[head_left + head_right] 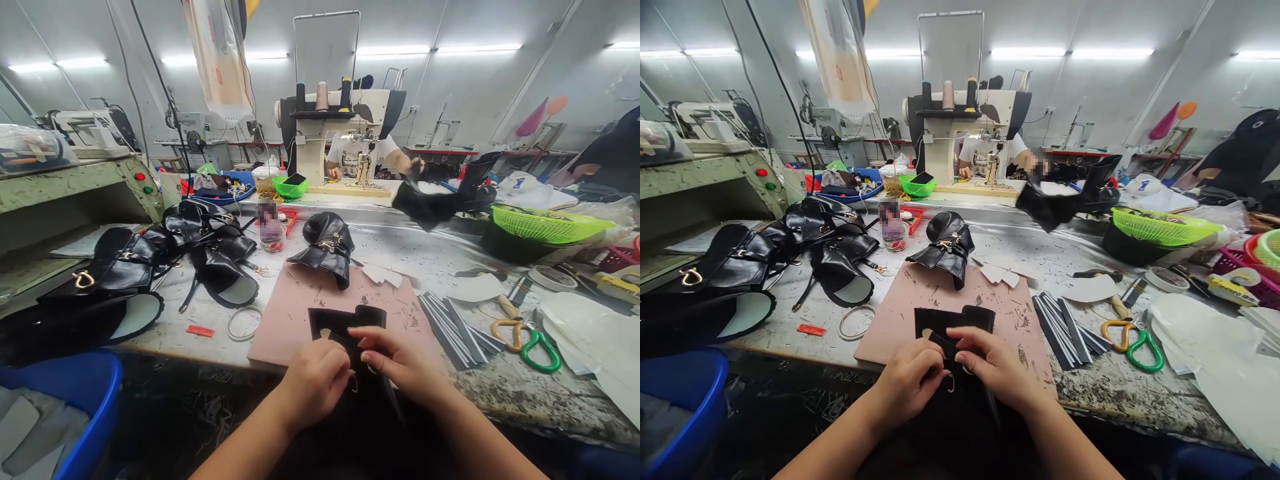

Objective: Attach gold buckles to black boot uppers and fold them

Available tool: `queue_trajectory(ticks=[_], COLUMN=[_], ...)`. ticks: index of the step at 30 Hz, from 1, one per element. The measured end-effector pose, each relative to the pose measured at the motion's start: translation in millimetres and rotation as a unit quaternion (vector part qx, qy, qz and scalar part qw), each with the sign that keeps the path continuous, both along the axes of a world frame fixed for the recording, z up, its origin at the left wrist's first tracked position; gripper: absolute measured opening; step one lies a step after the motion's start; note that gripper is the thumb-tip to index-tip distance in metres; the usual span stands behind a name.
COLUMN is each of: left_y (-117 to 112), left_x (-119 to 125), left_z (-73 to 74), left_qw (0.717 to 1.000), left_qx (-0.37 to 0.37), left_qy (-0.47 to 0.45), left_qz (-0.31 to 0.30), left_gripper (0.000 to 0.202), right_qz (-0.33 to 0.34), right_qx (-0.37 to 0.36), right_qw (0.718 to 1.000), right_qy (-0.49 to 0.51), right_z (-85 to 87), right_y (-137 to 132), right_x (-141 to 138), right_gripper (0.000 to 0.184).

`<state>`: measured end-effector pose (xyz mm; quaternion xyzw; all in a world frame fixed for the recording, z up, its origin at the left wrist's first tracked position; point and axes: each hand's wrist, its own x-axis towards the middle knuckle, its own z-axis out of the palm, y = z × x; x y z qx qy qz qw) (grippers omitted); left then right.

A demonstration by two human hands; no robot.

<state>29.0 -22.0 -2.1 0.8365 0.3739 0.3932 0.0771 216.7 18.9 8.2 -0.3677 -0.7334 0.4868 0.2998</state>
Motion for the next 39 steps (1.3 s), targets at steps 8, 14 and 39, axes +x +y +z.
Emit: queue_trajectory(ticks=[8,14,39], left_y=[0.2,4.9,2.6], left_x=[-0.4,-11.8,5.2], left_z=[-3.1,8.8,21.7], left_qw=[0.988,0.914,0.929], left_qx=[-0.124,-0.370,-0.368], left_qy=[-0.068,-0.164,-0.029], left_qz=[0.069,-0.024,-0.015], left_gripper=[0.012,0.020,0.022], right_qz=[0.015,0.092,0.057], right_qx=[-0.119,-0.033,-0.013], right_qw=[0.983,0.992,0.992], right_qy=[0.138,0.074,-0.115], right_z=[-8.9,4.0,13.9], right_y=[1.7,3.4,-5.2], right_x=[5.3,11.8,4.8], right_gripper=[0.031,0.027,0.010])
